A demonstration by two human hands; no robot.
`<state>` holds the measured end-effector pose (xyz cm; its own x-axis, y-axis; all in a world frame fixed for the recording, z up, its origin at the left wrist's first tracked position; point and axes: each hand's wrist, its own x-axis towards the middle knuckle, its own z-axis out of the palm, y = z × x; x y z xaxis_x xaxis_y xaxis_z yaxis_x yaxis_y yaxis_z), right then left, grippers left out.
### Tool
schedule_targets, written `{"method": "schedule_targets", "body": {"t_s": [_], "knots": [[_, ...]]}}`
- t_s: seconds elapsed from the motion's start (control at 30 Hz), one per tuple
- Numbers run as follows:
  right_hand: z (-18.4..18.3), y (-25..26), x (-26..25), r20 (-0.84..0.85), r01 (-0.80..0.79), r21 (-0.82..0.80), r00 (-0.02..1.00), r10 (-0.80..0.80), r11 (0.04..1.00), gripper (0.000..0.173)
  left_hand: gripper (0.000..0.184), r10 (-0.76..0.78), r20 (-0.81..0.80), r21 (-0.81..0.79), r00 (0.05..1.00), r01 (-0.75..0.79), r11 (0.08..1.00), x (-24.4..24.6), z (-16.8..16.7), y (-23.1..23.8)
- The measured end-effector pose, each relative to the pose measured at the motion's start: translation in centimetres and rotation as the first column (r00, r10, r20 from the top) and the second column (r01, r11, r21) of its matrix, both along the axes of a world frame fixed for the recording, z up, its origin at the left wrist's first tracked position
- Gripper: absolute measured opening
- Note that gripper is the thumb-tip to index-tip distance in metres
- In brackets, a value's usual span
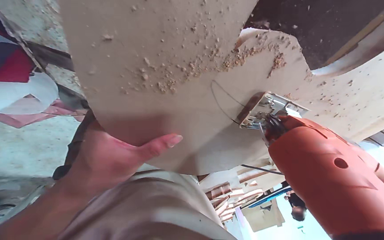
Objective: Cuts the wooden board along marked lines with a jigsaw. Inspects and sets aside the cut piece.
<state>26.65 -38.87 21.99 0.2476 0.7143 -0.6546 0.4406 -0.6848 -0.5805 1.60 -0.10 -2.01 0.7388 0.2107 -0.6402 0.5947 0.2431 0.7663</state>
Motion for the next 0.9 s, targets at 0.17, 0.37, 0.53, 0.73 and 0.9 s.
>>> {"method": "schedule_targets", "body": {"t_s": [0.17,0.37,0.53,0.73,0.9], "knots": [[0.0,0.4,-0.2,-0.001,-0.004,0.003,1.0,0.004,1.0,0.023,0.063,0.014,0.009,-0.004,1.0,-0.014,1.0,0.0,0.0,-0.1],[-0.3,1.8,-0.3,-0.008,0.008,0.012,1.0,-0.008,1.0,0.023,0.062,0.004,0.015,0.009,1.0,-0.004,1.0,-0.1,-0.1,-0.1],[-0.4,2.5,-0.6,-0.009,0.024,0.023,1.0,-0.023,0.999,0.022,0.061,0.027,0.044,-0.02,0.999,-0.026,0.999,0.3,0.0,-0.2],[-0.8,3.1,-0.8,-0.009,0.045,0.028,0.999,-0.045,0.999,0.023,0.058,0.034,0.056,-0.032,0.998,-0.033,0.999,0.4,0.0,-0.2],[-1.0,2.2,-0.4,-0.013,0.06,0.031,0.998,-0.06,0.998,0.02,0.062,0.067,0.08,-0.017,0.995,-0.066,0.998,0.5,-0.2,-0.3]]}}
